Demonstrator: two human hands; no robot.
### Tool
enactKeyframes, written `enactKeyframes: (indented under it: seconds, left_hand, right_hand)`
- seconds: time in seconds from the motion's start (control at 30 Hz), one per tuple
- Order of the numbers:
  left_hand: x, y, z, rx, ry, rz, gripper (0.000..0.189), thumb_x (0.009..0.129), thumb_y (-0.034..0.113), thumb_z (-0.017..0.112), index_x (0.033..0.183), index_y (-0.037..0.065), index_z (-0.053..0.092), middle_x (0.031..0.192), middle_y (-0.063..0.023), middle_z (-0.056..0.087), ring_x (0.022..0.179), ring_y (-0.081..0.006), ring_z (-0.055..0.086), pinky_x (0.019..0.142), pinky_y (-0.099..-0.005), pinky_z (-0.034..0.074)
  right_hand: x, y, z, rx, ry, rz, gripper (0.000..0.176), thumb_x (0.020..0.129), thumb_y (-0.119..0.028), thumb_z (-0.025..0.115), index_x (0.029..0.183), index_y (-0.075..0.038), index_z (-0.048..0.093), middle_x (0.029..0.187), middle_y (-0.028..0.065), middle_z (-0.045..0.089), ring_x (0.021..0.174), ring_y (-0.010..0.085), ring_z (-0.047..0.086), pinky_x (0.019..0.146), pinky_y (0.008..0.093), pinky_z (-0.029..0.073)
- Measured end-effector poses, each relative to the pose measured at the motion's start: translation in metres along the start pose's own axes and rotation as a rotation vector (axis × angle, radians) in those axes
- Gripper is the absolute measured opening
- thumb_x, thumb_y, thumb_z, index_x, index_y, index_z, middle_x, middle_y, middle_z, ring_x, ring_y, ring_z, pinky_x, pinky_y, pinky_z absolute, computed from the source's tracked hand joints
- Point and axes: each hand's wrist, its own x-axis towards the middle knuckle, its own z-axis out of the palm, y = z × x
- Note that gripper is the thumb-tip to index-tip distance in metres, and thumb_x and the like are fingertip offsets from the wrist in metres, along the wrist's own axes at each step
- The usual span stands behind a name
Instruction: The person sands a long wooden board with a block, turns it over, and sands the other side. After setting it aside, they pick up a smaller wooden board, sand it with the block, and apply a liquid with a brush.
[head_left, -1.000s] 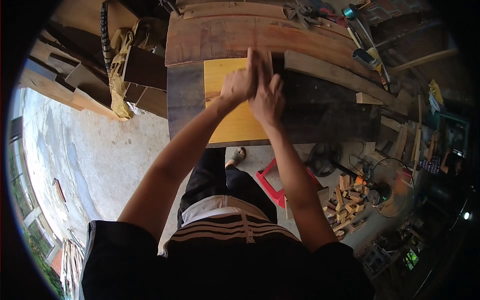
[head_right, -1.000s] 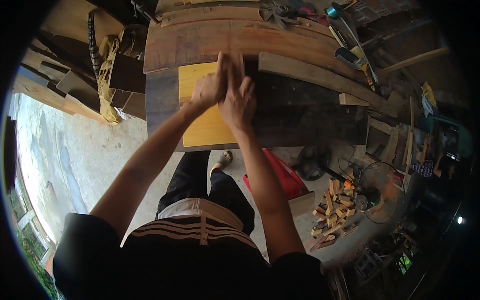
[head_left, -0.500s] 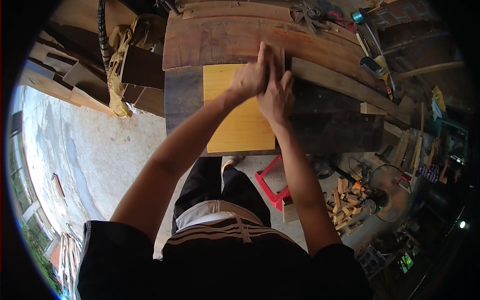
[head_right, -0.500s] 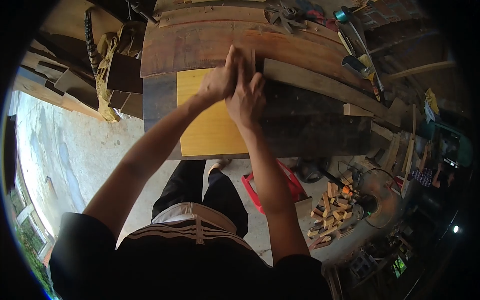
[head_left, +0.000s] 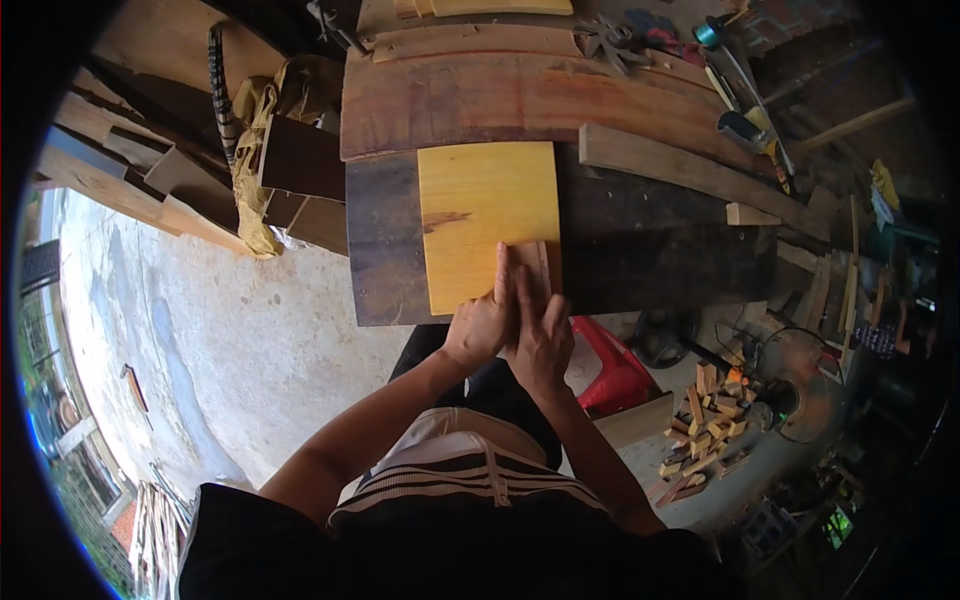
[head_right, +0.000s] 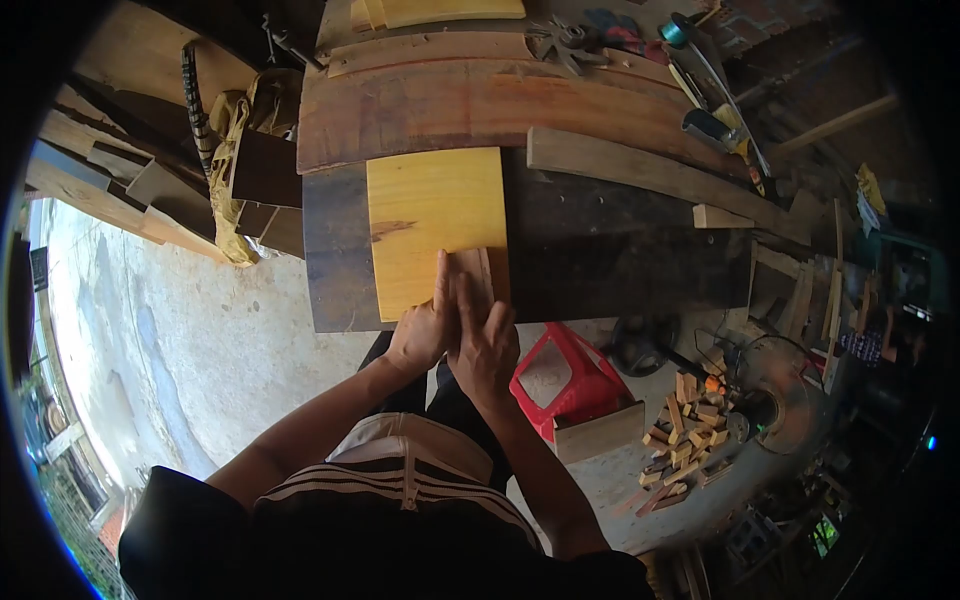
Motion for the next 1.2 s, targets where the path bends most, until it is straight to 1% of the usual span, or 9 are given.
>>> enactKeyframes:
  seconds: [0.03, 0.13, 0.23, 0.33, 0.47, 0.7, 0.9, 1.07, 1.2]
  left_hand:
    - [0.003, -0.002, 0.0, 0.068, 0.139, 0.123, 0.091, 0.088, 0.014, 0.05, 0.152, -0.001, -0.012, 0.101, -0.039, 0.063, 0.087, -0.0523, 0.064, 0.077, -0.0533, 0.053]
    - [0.068, -0.001, -0.032, -0.069, -0.246, -0.265, 0.086, 0.09, 0.02, 0.046, 0.153, 0.003, -0.01, 0.087, -0.0358, 0.065, 0.078, -0.0523, 0.065, 0.073, -0.0559, 0.052]
    - [0.147, -0.026, -0.046, -0.021, -0.101, -0.13, 0.084, 0.092, 0.026, 0.044, 0.153, 0.003, -0.009, 0.084, -0.0333, 0.066, 0.075, -0.0507, 0.065, 0.071, -0.0569, 0.05]
    - [0.206, -0.032, -0.062, 0.068, -0.088, -0.192, 0.081, 0.095, 0.031, 0.042, 0.154, 0.006, -0.008, 0.098, -0.0329, 0.066, 0.088, -0.0472, 0.066, 0.077, -0.053, 0.052]
    - [0.184, -0.03, -0.054, 0.081, -0.076, -0.244, 0.079, 0.097, 0.031, 0.04, 0.154, 0.01, -0.01, 0.099, -0.0325, 0.066, 0.089, -0.046, 0.067, 0.077, -0.0531, 0.052]
    - [-0.033, -0.026, -0.021, -0.085, -0.098, -0.376, 0.09, 0.093, 0.027, 0.048, 0.152, 0.003, -0.014, 0.075, -0.0311, 0.066, 0.066, -0.049, 0.065, 0.061, -0.0552, 0.052]
    - [0.048, -0.048, -0.051, 0.064, -0.005, -0.356, 0.089, 0.092, 0.029, 0.047, 0.154, 0.01, -0.014, 0.074, -0.0279, 0.067, 0.065, -0.0479, 0.065, 0.061, -0.0559, 0.051]
    - [0.168, -0.079, -0.104, 0.084, -0.036, -0.374, 0.076, 0.097, 0.038, 0.037, 0.155, 0.016, -0.006, 0.108, -0.0309, 0.066, 0.1, -0.0479, 0.064, 0.088, -0.0527, 0.048]
    - [0.169, -0.08, -0.099, 0.114, 0.003, -0.36, 0.074, 0.097, 0.039, 0.036, 0.155, 0.018, -0.006, 0.104, -0.0314, 0.066, 0.097, -0.0486, 0.064, 0.085, -0.0534, 0.05]
  right_hand:
    - [0.006, 0.0, 0.001, 0.025, -0.012, 0.004, 0.079, 0.074, -0.011, 0.073, 0.147, -0.015, 0.042, 0.093, 0.0167, 0.044, 0.084, 0.035, 0.056, 0.066, 0.0439, 0.051]
    - [0.071, 0.0, 0.004, -0.008, 0.012, -0.047, 0.084, 0.073, -0.011, 0.073, 0.149, -0.016, 0.038, 0.093, 0.0179, 0.045, 0.086, 0.0364, 0.057, 0.068, 0.0443, 0.053]
    - [0.145, 0.0, 0.019, -0.05, 0.144, -0.048, 0.082, 0.075, -0.015, 0.072, 0.149, -0.018, 0.037, 0.094, 0.0188, 0.048, 0.088, 0.0373, 0.058, 0.068, 0.043, 0.055]
    - [0.195, 0.001, 0.034, -0.064, 0.221, -0.007, 0.075, 0.078, -0.018, 0.07, 0.147, -0.021, 0.04, 0.095, 0.0182, 0.048, 0.086, 0.0358, 0.058, 0.065, 0.0416, 0.055]
    - [0.171, -0.008, 0.038, -0.12, 0.272, -0.02, 0.073, 0.079, -0.022, 0.07, 0.146, -0.024, 0.041, 0.094, 0.0171, 0.048, 0.083, 0.033, 0.058, 0.06, 0.0406, 0.054]
    - [-0.001, -0.032, 0.021, -0.024, 0.029, -0.151, 0.078, 0.076, -0.024, 0.074, 0.148, -0.021, 0.042, 0.09, 0.0161, 0.044, 0.078, 0.0334, 0.055, 0.064, 0.0418, 0.047]
    - [0.089, -0.043, 0.028, -0.027, -0.029, -0.203, 0.08, 0.079, -0.018, 0.068, 0.151, -0.019, 0.034, 0.096, 0.0176, 0.045, 0.082, 0.0355, 0.056, 0.064, 0.0444, 0.05]
    - [0.2, -0.056, 0.063, 0.042, 0.11, -0.124, 0.07, 0.085, -0.026, 0.066, 0.148, -0.019, 0.036, 0.103, 0.0203, 0.047, 0.096, 0.0403, 0.057, 0.07, 0.0493, 0.053]
    - [0.197, -0.058, 0.069, 0.043, 0.208, -0.127, 0.069, 0.081, -0.021, 0.068, 0.144, -0.016, 0.04, 0.101, 0.0205, 0.049, 0.091, 0.0375, 0.057, 0.068, 0.0463, 0.053]
